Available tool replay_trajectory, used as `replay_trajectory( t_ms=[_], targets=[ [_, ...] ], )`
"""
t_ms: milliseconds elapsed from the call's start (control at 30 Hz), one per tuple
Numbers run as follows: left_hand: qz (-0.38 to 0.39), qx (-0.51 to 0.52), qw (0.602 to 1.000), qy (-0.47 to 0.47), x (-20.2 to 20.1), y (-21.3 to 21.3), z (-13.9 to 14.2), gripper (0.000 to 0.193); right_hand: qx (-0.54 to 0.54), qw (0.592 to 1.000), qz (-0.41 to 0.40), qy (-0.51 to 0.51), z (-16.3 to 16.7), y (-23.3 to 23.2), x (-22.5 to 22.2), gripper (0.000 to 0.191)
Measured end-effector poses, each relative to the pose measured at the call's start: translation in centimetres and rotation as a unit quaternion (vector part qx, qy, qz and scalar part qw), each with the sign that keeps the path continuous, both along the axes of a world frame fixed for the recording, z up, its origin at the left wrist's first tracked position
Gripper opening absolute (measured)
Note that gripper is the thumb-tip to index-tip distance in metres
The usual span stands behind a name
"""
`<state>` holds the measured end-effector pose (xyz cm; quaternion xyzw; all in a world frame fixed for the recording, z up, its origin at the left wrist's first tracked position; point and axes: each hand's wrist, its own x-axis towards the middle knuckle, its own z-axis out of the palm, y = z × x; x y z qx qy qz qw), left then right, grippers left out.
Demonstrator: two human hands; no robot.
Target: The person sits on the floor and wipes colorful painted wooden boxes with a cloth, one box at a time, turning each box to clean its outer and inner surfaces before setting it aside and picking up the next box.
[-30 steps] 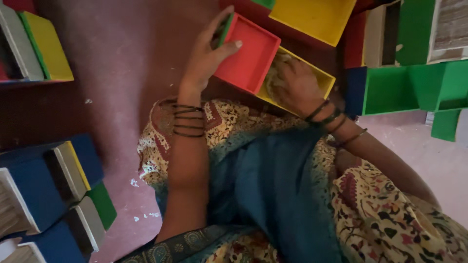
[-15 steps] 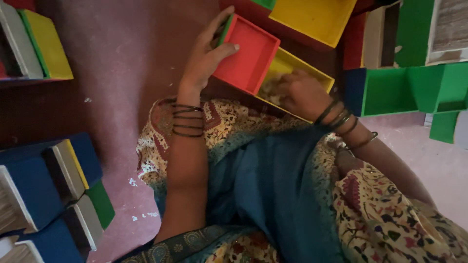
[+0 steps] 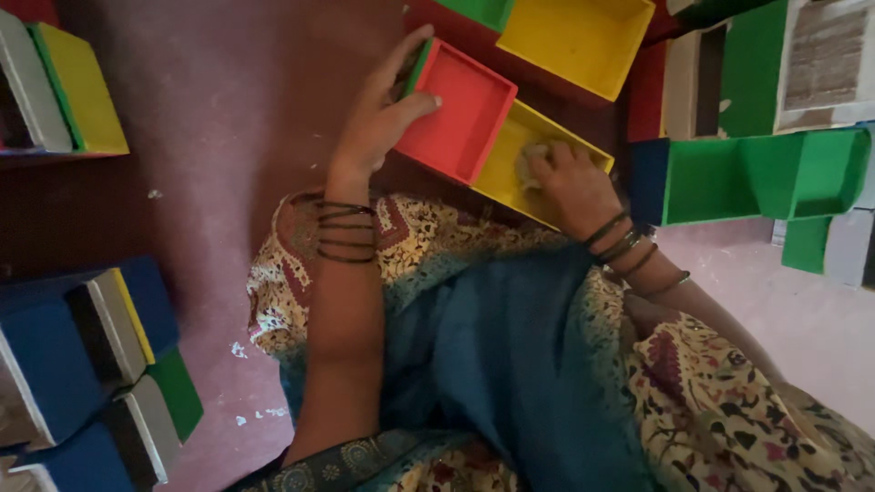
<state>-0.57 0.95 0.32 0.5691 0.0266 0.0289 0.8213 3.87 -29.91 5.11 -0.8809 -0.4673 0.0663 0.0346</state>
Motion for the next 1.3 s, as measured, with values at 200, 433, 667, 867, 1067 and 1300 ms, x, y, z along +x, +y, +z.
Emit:
replay_trajectory(
  t_ms=[200,433,667,867,1067,1300],
  targets=[
    [0.027,0.066,0.997,-0.016,0.1,0.0,-0.7,0.073,0.009,0.996,-0.039,0.073,-1.1,-0.9,0.4,0.042],
    [0.018,0.015,1.0,0.02,0.4,-0.2,-1.2,0.074,0.133,0.944,-0.043,0.299,0.7,0.0,2.2,0.043],
    [0.007,0.016,1.0,0.007,0.3,0.0,-0.9,0.073,0.332,0.896,-0.102,0.278,4.2,2.8,4.8,0.046],
    [0.015,0.032,0.999,0.02,0.0,-0.2,-0.9,0.072,0.303,0.926,-0.099,0.203,1.3,4.9,1.4,0.052],
    [0.053,0.186,0.981,0.0,0.5,-0.2,-1.8,0.073,0.273,0.931,0.0,0.244,3.9,3.3,0.9,0.046],
    [-0.028,0.205,0.976,-0.06,-1.0,1.9,1.7,0.081,0.381,0.906,-0.037,0.183,11.7,5.0,4.3,0.046]
  ],
)
